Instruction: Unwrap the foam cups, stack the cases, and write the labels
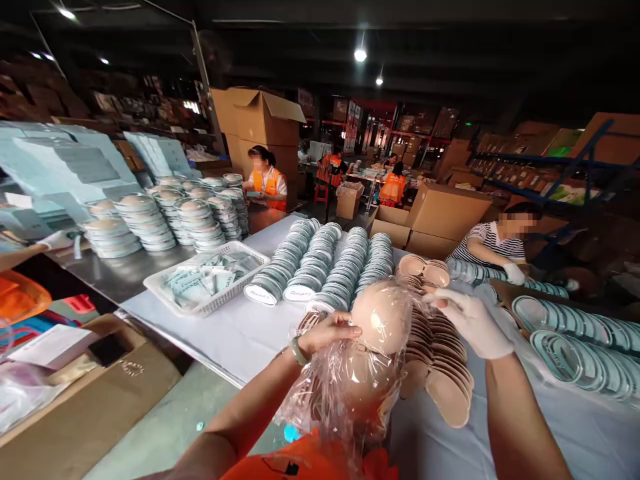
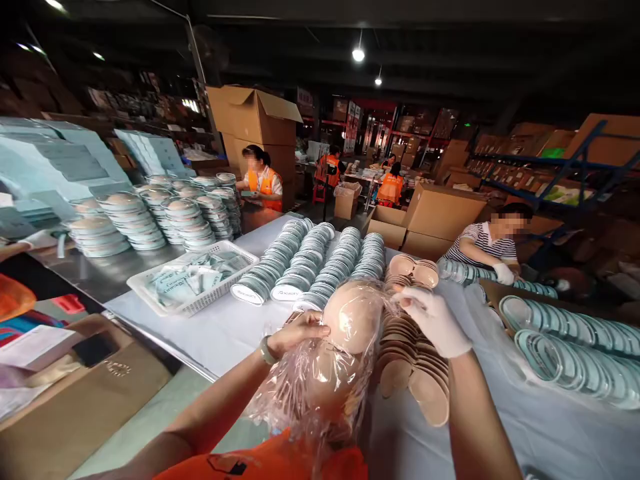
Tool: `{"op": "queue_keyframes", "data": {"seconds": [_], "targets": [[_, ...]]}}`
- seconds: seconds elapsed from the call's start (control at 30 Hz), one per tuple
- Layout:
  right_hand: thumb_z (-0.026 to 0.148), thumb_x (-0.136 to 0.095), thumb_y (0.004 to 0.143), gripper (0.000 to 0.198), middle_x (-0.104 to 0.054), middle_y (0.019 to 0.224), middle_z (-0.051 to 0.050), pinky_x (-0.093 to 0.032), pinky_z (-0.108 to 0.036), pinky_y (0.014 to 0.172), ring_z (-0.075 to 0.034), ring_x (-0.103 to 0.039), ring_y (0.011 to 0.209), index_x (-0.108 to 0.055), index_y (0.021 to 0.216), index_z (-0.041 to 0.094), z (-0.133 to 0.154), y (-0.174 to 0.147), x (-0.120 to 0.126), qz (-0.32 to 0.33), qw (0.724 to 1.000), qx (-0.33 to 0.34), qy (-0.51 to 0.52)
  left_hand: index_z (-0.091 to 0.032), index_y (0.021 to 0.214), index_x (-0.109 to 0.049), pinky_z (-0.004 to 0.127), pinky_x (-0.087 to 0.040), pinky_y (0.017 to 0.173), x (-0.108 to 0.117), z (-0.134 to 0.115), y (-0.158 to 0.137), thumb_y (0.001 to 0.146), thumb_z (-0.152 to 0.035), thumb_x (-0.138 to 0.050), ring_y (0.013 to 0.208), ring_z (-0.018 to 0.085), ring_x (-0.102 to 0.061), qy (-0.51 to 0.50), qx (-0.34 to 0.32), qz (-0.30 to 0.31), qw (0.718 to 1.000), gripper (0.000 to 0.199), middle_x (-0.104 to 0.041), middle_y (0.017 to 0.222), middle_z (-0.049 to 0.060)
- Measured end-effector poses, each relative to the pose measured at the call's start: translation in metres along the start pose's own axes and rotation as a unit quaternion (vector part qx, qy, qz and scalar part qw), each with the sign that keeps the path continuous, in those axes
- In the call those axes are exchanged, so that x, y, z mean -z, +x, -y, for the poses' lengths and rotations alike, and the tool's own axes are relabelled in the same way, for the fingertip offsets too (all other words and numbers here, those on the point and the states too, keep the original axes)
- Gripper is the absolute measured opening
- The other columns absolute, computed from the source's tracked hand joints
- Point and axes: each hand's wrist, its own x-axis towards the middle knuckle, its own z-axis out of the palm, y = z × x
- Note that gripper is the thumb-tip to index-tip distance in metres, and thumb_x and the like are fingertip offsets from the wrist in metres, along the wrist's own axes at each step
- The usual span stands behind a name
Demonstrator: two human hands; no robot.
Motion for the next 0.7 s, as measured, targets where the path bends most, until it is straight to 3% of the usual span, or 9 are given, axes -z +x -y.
{"op": "queue_keyframes", "data": {"seconds": [0.1,0.2,0.3,0.4,0.47,0.53,0.57,0.63,0.7], "targets": [[0.048,-0.059,0.084,0.031,-0.077,0.084,-0.004,-0.055,-0.036,0.075,-0.023,-0.07,0.078,-0.076,0.079,0.022,0.005,0.017,0.004,0.14,0.986,0.008,-0.084,-0.011,0.077,-0.072,0.023,-0.043,0.061,0.009,0.002,-0.009,0.062,-0.056,-0.087,0.061,0.01,-0.053,0.052,-0.003,-0.018,0.998,0.05,-0.066,0.069,0.002],[0.035,-0.052,0.085,0.026,-0.075,0.078,-0.002,-0.05,-0.034,0.072,-0.02,-0.066,0.074,-0.072,0.074,0.023,0.008,0.021,-0.006,0.162,0.968,0.052,-0.186,-0.01,0.079,-0.073,0.023,-0.044,0.063,0.01,0.004,-0.018,0.065,-0.056,-0.085,0.062,0.011,-0.055,0.059,-0.01,-0.04,0.997,0.049,-0.067,0.072,0.003],[0.029,-0.049,0.085,0.023,-0.072,0.081,-0.005,-0.048,-0.034,0.075,-0.02,-0.063,0.076,-0.069,0.076,0.022,0.003,0.016,-0.013,0.03,0.959,0.12,-0.255,-0.009,0.08,-0.074,0.025,-0.046,0.065,0.009,0.006,-0.025,0.065,-0.055,-0.086,0.063,0.013,-0.06,0.034,-0.004,-0.057,0.998,0.05,-0.069,0.073,0.005],[0.03,-0.052,0.085,0.019,-0.068,0.082,-0.009,-0.048,-0.04,0.085,-0.024,-0.062,0.085,-0.065,0.074,0.021,-0.003,0.009,-0.016,-0.225,0.922,0.178,-0.259,-0.01,0.081,-0.074,0.028,-0.05,0.071,0.007,0.009,-0.027,0.062,-0.052,-0.089,0.067,0.016,-0.064,-0.03,-0.011,-0.074,0.997,0.049,-0.071,0.073,0.005],[0.034,-0.053,0.087,0.018,-0.067,0.086,-0.009,-0.048,-0.043,0.092,-0.026,-0.063,0.092,-0.063,0.08,0.021,-0.005,0.001,-0.025,-0.389,0.903,0.124,-0.133,-0.011,0.081,-0.074,0.029,-0.051,0.074,0.004,0.013,-0.026,0.06,-0.049,-0.091,0.068,0.016,-0.065,-0.081,-0.025,-0.08,0.993,0.046,-0.071,0.073,0.005],[0.04,-0.049,0.091,0.024,-0.067,0.093,-0.008,-0.052,-0.043,0.089,-0.024,-0.065,0.091,-0.061,0.099,0.021,-0.006,-0.013,-0.045,-0.442,0.896,0.025,0.037,-0.012,0.083,-0.074,0.029,-0.051,0.076,0.001,0.017,-0.024,0.062,-0.047,-0.09,0.07,0.016,-0.065,-0.102,-0.043,-0.08,0.991,0.044,-0.071,0.074,0.004],[0.043,-0.045,0.093,0.031,-0.067,0.097,-0.007,-0.055,-0.042,0.084,-0.023,-0.066,0.089,-0.058,0.11,0.021,-0.006,-0.024,-0.057,-0.428,0.897,-0.018,0.112,-0.012,0.083,-0.074,0.028,-0.051,0.075,-0.001,0.019,-0.024,0.064,-0.047,-0.089,0.069,0.015,-0.064,-0.094,-0.054,-0.087,0.99,0.043,-0.07,0.075,0.003],[0.05,-0.041,0.094,0.042,-0.069,0.102,-0.007,-0.058,-0.037,0.07,-0.019,-0.068,0.079,-0.053,0.124,0.023,-0.01,-0.048,-0.085,-0.339,0.919,-0.061,0.191,-0.012,0.08,-0.073,0.025,-0.048,0.068,-0.002,0.023,-0.024,0.067,-0.049,-0.087,0.063,0.012,-0.06,-0.048,-0.071,-0.122,0.989,0.042,-0.067,0.069,0.001],[0.055,-0.053,0.088,0.044,-0.072,0.095,-0.007,-0.057,-0.033,0.064,-0.019,-0.068,0.075,-0.061,0.117,0.022,-0.018,-0.069,-0.112,-0.199,0.965,-0.081,0.148,-0.012,0.076,-0.071,0.024,-0.045,0.063,-0.004,0.027,-0.025,0.07,-0.054,-0.084,0.059,0.01,-0.055,0.013,-0.085,-0.17,0.982,0.044,-0.064,0.065,0.0]]}}
